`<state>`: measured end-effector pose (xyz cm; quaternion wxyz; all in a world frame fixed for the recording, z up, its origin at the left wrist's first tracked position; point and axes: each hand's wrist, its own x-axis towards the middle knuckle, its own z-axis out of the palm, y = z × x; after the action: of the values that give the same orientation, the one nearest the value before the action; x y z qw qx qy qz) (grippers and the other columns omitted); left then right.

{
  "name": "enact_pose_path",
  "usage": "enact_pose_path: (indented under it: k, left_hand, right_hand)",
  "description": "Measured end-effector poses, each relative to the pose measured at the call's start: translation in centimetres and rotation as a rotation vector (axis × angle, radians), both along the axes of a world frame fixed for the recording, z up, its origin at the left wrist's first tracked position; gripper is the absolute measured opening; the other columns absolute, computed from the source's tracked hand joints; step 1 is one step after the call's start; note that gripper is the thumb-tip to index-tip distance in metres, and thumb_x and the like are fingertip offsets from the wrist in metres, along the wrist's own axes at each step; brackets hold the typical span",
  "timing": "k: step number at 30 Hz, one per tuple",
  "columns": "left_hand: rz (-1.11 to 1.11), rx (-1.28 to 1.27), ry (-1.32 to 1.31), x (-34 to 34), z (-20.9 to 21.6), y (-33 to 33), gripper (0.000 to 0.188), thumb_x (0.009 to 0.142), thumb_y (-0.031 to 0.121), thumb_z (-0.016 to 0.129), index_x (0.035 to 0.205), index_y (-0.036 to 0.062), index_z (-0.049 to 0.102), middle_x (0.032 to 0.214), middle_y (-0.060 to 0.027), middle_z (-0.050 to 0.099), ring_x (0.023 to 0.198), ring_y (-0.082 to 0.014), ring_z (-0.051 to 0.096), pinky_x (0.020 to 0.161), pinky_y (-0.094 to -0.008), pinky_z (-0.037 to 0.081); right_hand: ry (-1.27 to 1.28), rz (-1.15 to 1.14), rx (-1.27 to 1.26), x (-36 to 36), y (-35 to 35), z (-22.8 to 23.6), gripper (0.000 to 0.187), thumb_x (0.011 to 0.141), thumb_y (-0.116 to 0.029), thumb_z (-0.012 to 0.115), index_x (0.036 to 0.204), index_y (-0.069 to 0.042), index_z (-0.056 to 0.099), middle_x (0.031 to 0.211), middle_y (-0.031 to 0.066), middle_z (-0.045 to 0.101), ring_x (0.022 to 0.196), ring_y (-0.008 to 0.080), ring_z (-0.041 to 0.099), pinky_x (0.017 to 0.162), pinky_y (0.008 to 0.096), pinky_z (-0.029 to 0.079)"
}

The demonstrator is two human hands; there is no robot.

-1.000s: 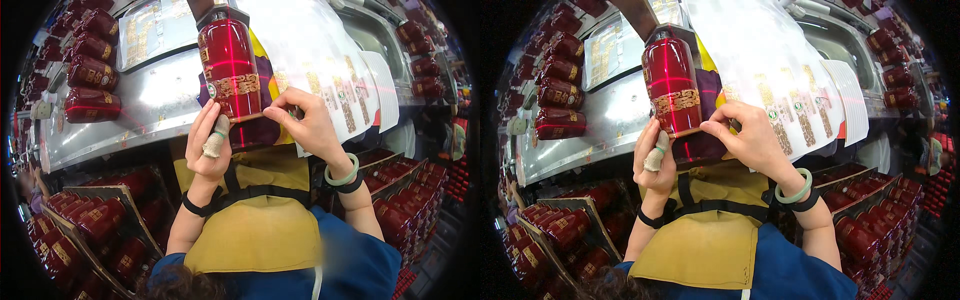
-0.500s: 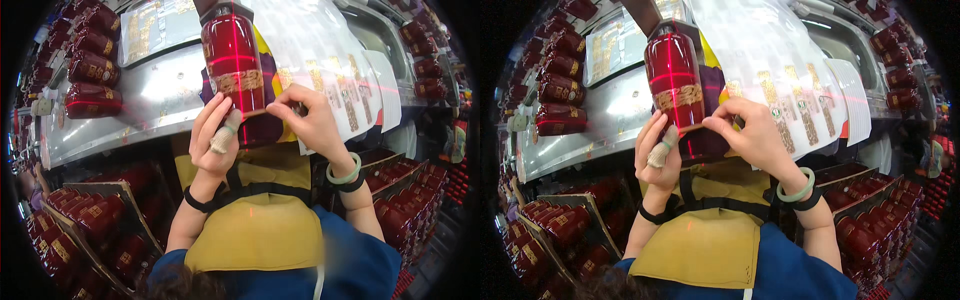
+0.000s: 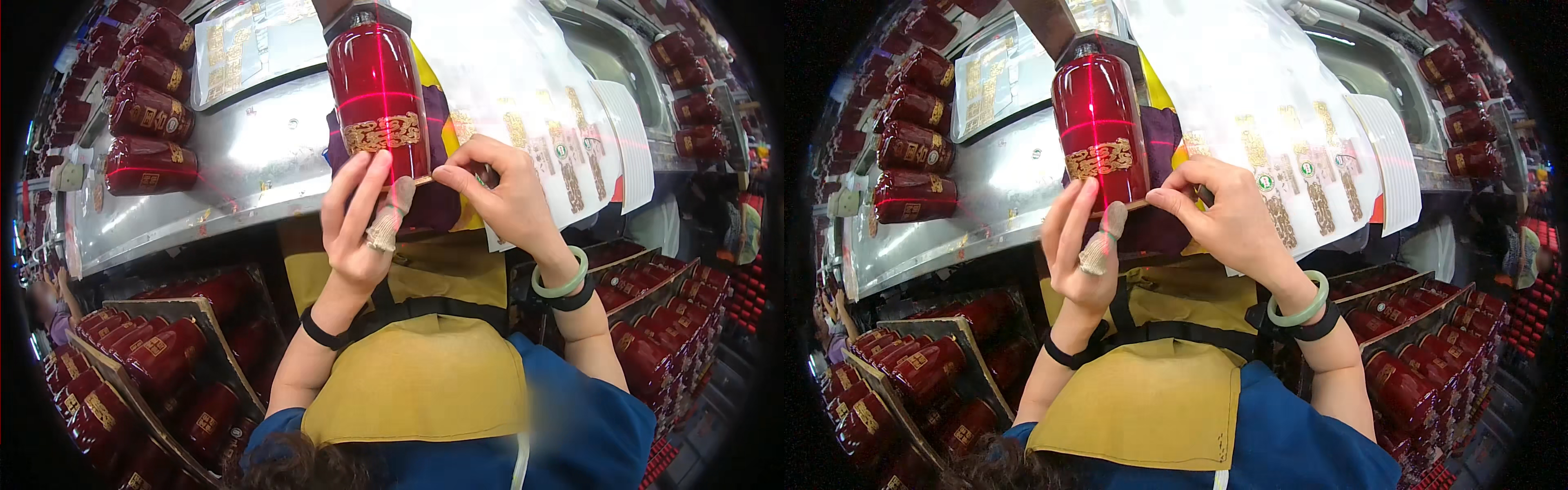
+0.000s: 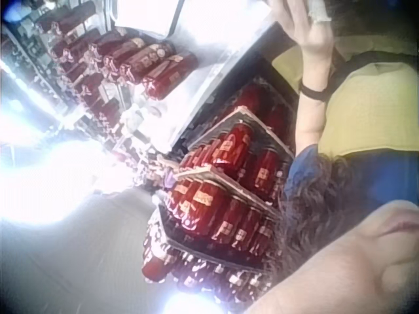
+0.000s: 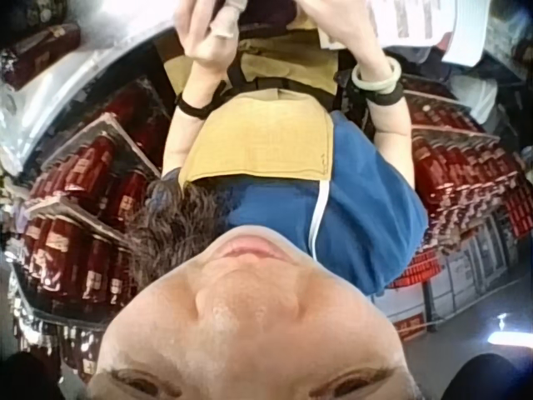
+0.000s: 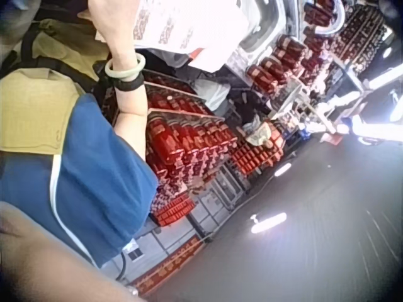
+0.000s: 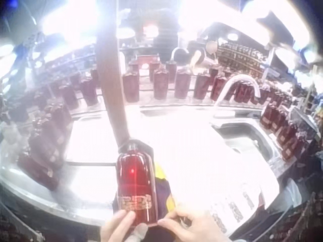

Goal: Applying decorative gold-colored labels and seals to red liquor bottles at a factory assembly station.

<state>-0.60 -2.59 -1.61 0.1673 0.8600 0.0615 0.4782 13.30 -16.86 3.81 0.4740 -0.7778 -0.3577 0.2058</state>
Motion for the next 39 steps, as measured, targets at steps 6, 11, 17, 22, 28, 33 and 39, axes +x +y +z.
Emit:
enact_pose_path:
  k: [6, 11, 17, 22, 28, 33, 39]
  left_hand:
    - [0.014, -0.219, -0.083, -0.5, -0.9, 0.8, 0.029, 0.08, -0.01, 0.081, 0.108, -0.0059, 0.075, 0.112, -0.0162, 0.076, 0.106, -0.0322, 0.073, 0.089, -0.0381, 0.061]
    - [-0.018, -0.206, -0.072, -1.1, -1.4, 0.9, 0.036, 0.081, -0.016, 0.078, 0.116, -0.0098, 0.072, 0.12, -0.0203, 0.073, 0.109, -0.033, 0.072, 0.097, -0.0389, 0.06]
    - [0.05, -0.046, -0.047, -0.9, -0.7, 0.5, 0.037, 0.081, -0.011, 0.08, 0.117, -0.0102, 0.071, 0.119, -0.0199, 0.073, 0.111, -0.034, 0.07, 0.097, -0.0397, 0.059]
    - [0.05, -0.217, -0.023, -0.6, -0.7, 0.2, 0.031, 0.08, -0.011, 0.08, 0.11, -0.0112, 0.072, 0.116, -0.0191, 0.074, 0.108, -0.0348, 0.072, 0.089, -0.0393, 0.063]
    - [-0.006, -0.279, -0.114, -0.4, -1.5, 0.6, 0.027, 0.081, -0.013, 0.078, 0.107, -0.011, 0.072, 0.116, -0.02, 0.074, 0.109, -0.0362, 0.073, 0.091, -0.0399, 0.063]
    - [0.015, -0.194, -0.062, -1.0, -1.2, 0.6, 0.037, 0.083, -0.013, 0.078, 0.119, -0.0103, 0.071, 0.121, -0.0211, 0.072, 0.11, -0.0327, 0.071, 0.095, -0.0392, 0.06]
    - [0.113, 0.067, -0.057, 0.0, -0.1, 0.0, 0.042, 0.082, -0.005, 0.082, 0.122, -0.0088, 0.07, 0.13, -0.0181, 0.069, 0.122, -0.0336, 0.064, 0.099, -0.0406, 0.057]
  right_hand:
    - [0.028, 0.017, 0.033, -0.3, 0.2, 0.4, 0.021, 0.091, -0.016, 0.079, 0.089, 0.004, 0.073, 0.078, 0.0104, 0.068, 0.067, 0.0174, 0.06, 0.063, 0.032, 0.047]
    - [0.021, 0.027, 0.012, -0.4, 0.4, 0.4, 0.02, 0.091, -0.016, 0.079, 0.089, 0.004, 0.072, 0.078, 0.0104, 0.068, 0.067, 0.0177, 0.06, 0.063, 0.0323, 0.047]
    - [0.014, 0.021, 0.019, -0.4, 0.3, 0.4, 0.019, 0.09, -0.014, 0.079, 0.089, 0.003, 0.073, 0.078, 0.0103, 0.068, 0.067, 0.0183, 0.06, 0.064, 0.0324, 0.048]
    - [0.03, 0.028, 0.041, -0.7, 0.1, 1.4, 0.017, 0.09, -0.013, 0.079, 0.089, 0.003, 0.073, 0.078, 0.0104, 0.067, 0.067, 0.0183, 0.06, 0.064, 0.0325, 0.048]
    - [-0.014, 0.05, 0.085, -0.6, 0.3, 1.3, 0.018, 0.089, -0.013, 0.08, 0.089, 0.003, 0.072, 0.078, 0.0105, 0.067, 0.066, 0.0182, 0.061, 0.063, 0.0325, 0.049]
    - [0.004, 0.023, 0.047, -0.4, 0.3, 0.3, 0.02, 0.089, -0.015, 0.08, 0.089, 0.004, 0.072, 0.079, 0.0111, 0.068, 0.068, 0.0192, 0.062, 0.065, 0.0328, 0.049]
    - [-0.007, 0.018, 0.016, -0.2, 0.2, 0.0, 0.02, 0.089, -0.015, 0.079, 0.089, 0.003, 0.073, 0.078, 0.0112, 0.068, 0.069, 0.0194, 0.063, 0.066, 0.0335, 0.05]
